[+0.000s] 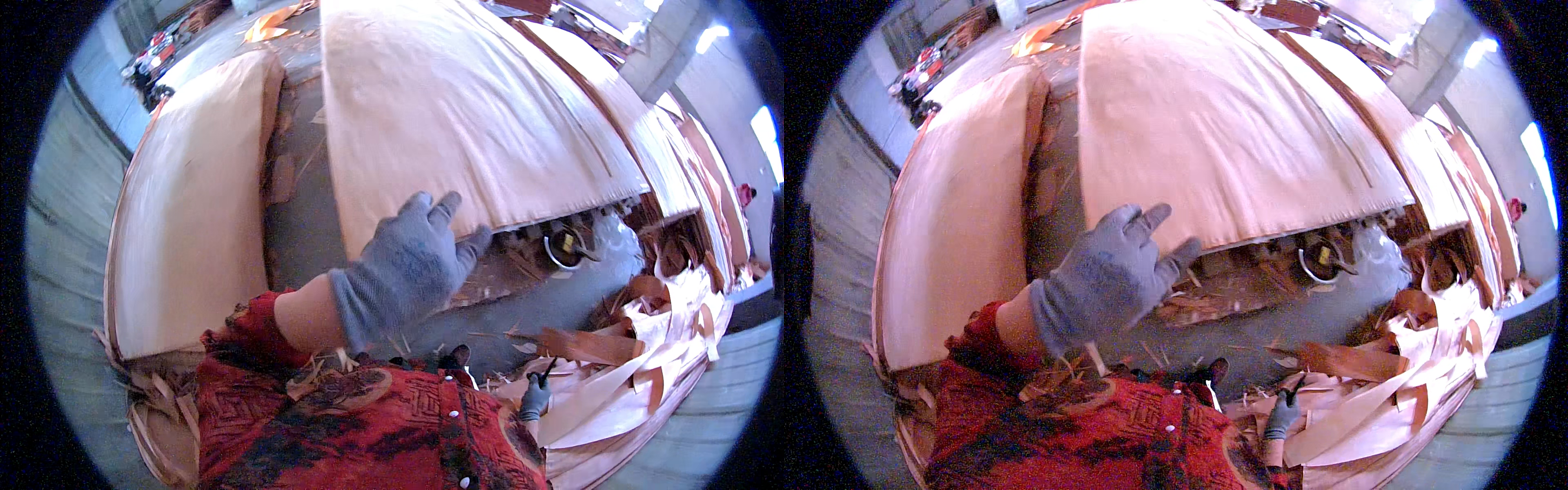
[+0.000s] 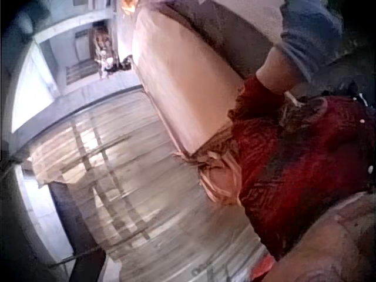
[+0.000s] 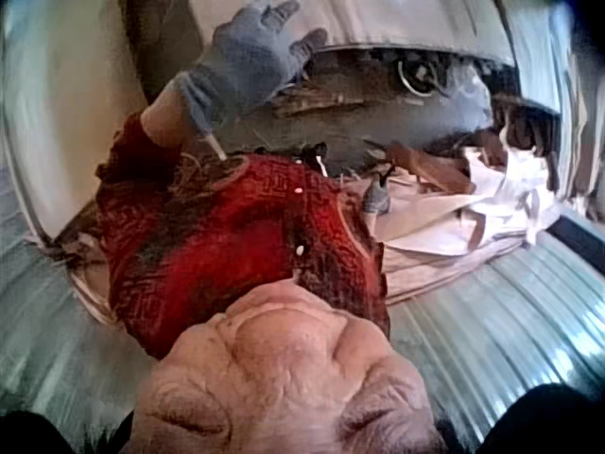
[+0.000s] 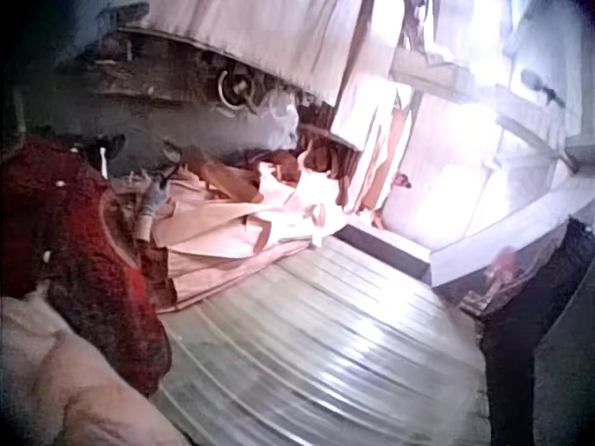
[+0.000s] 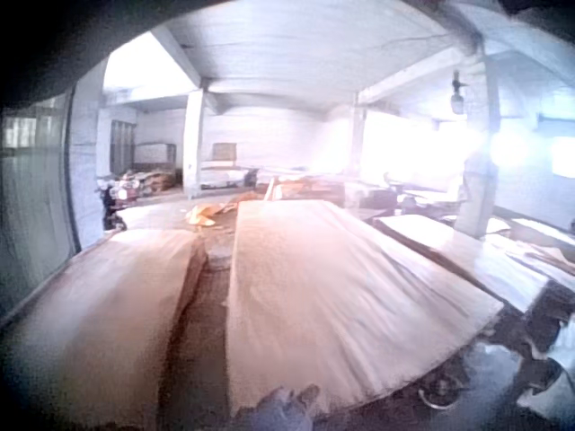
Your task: The person uses a utility knife to trim excess wood veneer from the edges of a large curved surface. They peel away the cut strips and clear debris from the workspace. The person then lifts and repositions a large sheet of veneer to continue the trimming process.
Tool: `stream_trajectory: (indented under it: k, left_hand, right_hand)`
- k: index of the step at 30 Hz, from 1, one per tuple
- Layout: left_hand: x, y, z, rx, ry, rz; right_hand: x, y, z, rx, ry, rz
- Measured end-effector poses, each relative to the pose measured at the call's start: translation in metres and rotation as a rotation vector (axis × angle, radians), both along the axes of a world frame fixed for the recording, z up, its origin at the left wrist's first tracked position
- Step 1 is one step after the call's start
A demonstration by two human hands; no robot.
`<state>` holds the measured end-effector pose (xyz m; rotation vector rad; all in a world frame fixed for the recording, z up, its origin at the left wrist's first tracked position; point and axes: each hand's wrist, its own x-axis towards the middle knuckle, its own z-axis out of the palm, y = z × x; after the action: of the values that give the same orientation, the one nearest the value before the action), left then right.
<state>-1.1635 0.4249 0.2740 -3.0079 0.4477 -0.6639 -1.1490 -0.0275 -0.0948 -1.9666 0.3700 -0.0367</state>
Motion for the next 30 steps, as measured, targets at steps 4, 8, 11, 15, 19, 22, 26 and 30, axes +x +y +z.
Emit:
stream_trajectory:
  k: [4,8,11,15,19,22,26,30]
  left_hand:
    - [0.030,-0.099,0.029,-0.108,-0.009,-0.114]
    - [0.068,-0.166,0.053,-0.176,0.042,-0.300]
    - [0.097,-0.199,0.068,-0.216,0.071,-0.384]
    - [0.139,-0.226,0.078,-0.258,0.119,-0.468]
    - [0.179,-0.232,0.084,-0.293,0.156,-0.555]
    - [0.212,-0.226,0.088,-0.326,0.187,-0.656]
    - [0.255,-0.220,0.095,-0.351,0.244,-0.776]
    - [0.290,-0.212,0.092,-0.366,0.283,-0.789]
  right_hand:
    - [0.024,-0.023,0.010,0.045,-0.012,-0.028]
    - [0.051,-0.071,0.040,-0.257,0.232,-0.099]
    - [0.091,-0.108,0.033,0.166,0.018,-0.174]
    - [0.148,-0.158,0.030,0.206,0.056,-0.152]
    - [0.185,-0.163,0.028,0.098,-0.066,-0.193]
    - [0.192,-0.160,0.028,-0.020,-0.102,-0.215]
    - [0.203,-0.167,0.048,-0.240,0.000,-0.082]
    - [0.253,-0.137,0.075,-0.064,-0.084,-0.194]
